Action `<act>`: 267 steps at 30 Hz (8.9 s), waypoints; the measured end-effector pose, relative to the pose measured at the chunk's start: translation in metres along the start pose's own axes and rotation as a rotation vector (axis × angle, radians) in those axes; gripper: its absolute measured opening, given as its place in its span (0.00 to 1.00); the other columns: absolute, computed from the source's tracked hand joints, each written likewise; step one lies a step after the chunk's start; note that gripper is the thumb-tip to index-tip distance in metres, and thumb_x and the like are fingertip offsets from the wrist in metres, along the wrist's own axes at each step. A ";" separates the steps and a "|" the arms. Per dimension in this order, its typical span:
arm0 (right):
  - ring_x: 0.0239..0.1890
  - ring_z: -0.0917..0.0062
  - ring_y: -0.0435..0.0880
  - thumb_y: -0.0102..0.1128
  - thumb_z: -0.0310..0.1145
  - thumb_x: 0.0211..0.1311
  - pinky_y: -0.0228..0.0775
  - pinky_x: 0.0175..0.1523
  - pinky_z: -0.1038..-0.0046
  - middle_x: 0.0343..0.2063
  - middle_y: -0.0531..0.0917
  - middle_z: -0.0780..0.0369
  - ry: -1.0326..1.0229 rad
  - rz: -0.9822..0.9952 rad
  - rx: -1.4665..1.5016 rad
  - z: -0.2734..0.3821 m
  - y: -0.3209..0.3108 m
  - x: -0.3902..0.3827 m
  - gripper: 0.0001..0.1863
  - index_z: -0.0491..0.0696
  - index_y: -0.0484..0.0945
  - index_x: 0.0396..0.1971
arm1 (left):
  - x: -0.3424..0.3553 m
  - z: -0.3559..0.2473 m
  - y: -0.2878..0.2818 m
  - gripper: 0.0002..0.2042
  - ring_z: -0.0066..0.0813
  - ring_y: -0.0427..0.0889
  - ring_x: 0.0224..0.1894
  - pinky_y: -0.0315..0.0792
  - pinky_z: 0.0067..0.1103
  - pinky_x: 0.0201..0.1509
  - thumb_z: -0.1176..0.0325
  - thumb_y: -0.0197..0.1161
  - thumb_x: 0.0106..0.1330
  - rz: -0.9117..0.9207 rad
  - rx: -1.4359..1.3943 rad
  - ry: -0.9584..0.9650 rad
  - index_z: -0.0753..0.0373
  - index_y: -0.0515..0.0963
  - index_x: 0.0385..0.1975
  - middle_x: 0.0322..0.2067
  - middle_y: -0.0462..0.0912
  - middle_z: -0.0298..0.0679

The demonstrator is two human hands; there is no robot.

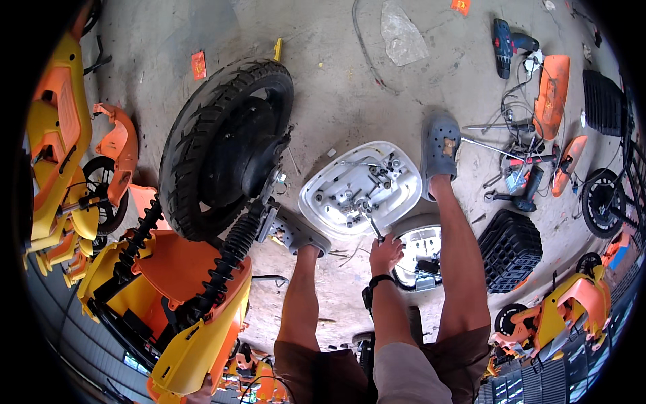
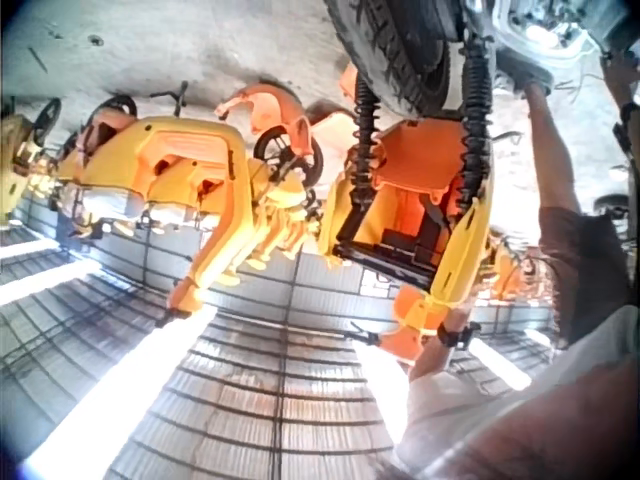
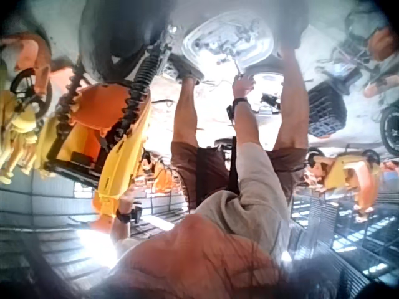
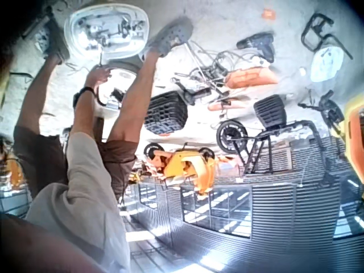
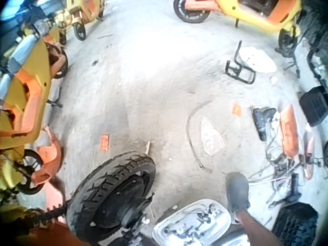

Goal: The person uses a socket wrench to loosen and remove a nut from a scooter wheel axle, then picks up and handles various small metal fasteners and plastic components while sitting on the floor.

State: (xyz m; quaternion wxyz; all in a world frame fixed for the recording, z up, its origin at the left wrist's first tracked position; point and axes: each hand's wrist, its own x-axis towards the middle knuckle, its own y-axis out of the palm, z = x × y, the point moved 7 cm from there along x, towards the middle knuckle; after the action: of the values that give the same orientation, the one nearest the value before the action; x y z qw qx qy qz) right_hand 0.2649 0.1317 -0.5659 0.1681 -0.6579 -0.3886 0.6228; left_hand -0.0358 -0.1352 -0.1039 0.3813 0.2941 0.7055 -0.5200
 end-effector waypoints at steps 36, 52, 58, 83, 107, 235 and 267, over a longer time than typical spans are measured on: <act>0.12 0.66 0.77 0.44 0.39 0.67 0.69 0.19 0.65 0.14 0.77 0.55 0.099 0.603 1.128 0.212 -0.183 -0.156 0.21 0.38 0.61 0.50 | 0.007 0.019 -0.021 0.17 0.31 0.84 0.35 0.76 0.22 0.41 0.79 0.70 0.45 -0.368 -0.490 0.126 0.70 0.77 0.38 0.33 0.83 0.42; 0.18 0.75 0.73 0.52 0.26 0.57 0.70 0.21 0.72 0.18 0.70 0.61 0.510 1.132 1.570 0.236 -0.244 -0.109 0.06 0.42 0.65 0.26 | 0.000 -0.013 -0.027 0.17 0.25 0.81 0.37 0.74 0.21 0.43 0.79 0.68 0.48 -0.306 -0.144 0.319 0.71 0.76 0.40 0.36 0.82 0.40; 0.21 0.73 0.75 0.51 0.22 0.54 0.74 0.23 0.72 0.23 0.69 0.59 0.546 1.318 1.571 0.242 -0.249 -0.079 0.06 0.40 0.64 0.26 | 0.001 -0.017 -0.026 0.17 0.26 0.81 0.37 0.74 0.22 0.43 0.80 0.68 0.47 -0.323 -0.240 0.274 0.71 0.75 0.40 0.36 0.82 0.40; 0.09 0.86 0.54 0.45 0.59 0.63 0.45 0.14 0.82 0.13 0.62 0.69 0.744 1.208 1.958 0.248 -0.150 -0.074 0.21 0.55 0.66 0.28 | 0.008 0.005 -0.025 0.18 0.27 0.83 0.35 0.75 0.21 0.41 0.79 0.70 0.46 -0.361 -0.372 0.243 0.71 0.75 0.39 0.34 0.83 0.42; 0.16 0.83 0.67 0.40 0.46 0.70 0.54 0.17 0.81 0.21 0.75 0.64 -0.272 0.753 1.478 0.153 -0.524 -0.219 0.16 0.49 0.69 0.33 | -0.002 0.003 0.000 0.25 0.47 0.79 0.23 0.74 0.39 0.27 0.50 0.71 0.42 -0.422 0.204 0.379 0.63 0.72 0.31 0.21 0.79 0.45; 0.13 0.81 0.67 0.46 0.47 0.67 0.61 0.19 0.75 0.18 0.71 0.63 0.230 0.593 1.483 0.245 -0.140 -0.019 0.17 0.48 0.63 0.42 | -0.003 0.016 0.004 0.20 0.24 0.77 0.42 0.75 0.22 0.42 0.83 0.63 0.54 -0.080 -0.145 -0.059 0.69 0.69 0.48 0.41 0.76 0.39; 0.22 0.62 0.79 0.40 0.43 0.70 0.70 0.28 0.66 0.23 0.76 0.52 -0.133 0.277 1.230 0.240 -0.163 -0.027 0.25 0.48 0.51 0.61 | -0.024 0.007 -0.003 0.16 0.24 0.77 0.44 0.75 0.21 0.42 0.78 0.59 0.60 0.003 -0.113 -0.114 0.68 0.70 0.49 0.44 0.77 0.40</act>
State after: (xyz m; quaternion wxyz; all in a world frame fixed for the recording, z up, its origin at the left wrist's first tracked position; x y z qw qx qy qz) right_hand -0.0106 0.1539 -0.4723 0.4089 -0.4452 0.1196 0.7876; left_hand -0.0240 -0.1435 -0.0830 0.4377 0.2429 0.7104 -0.4947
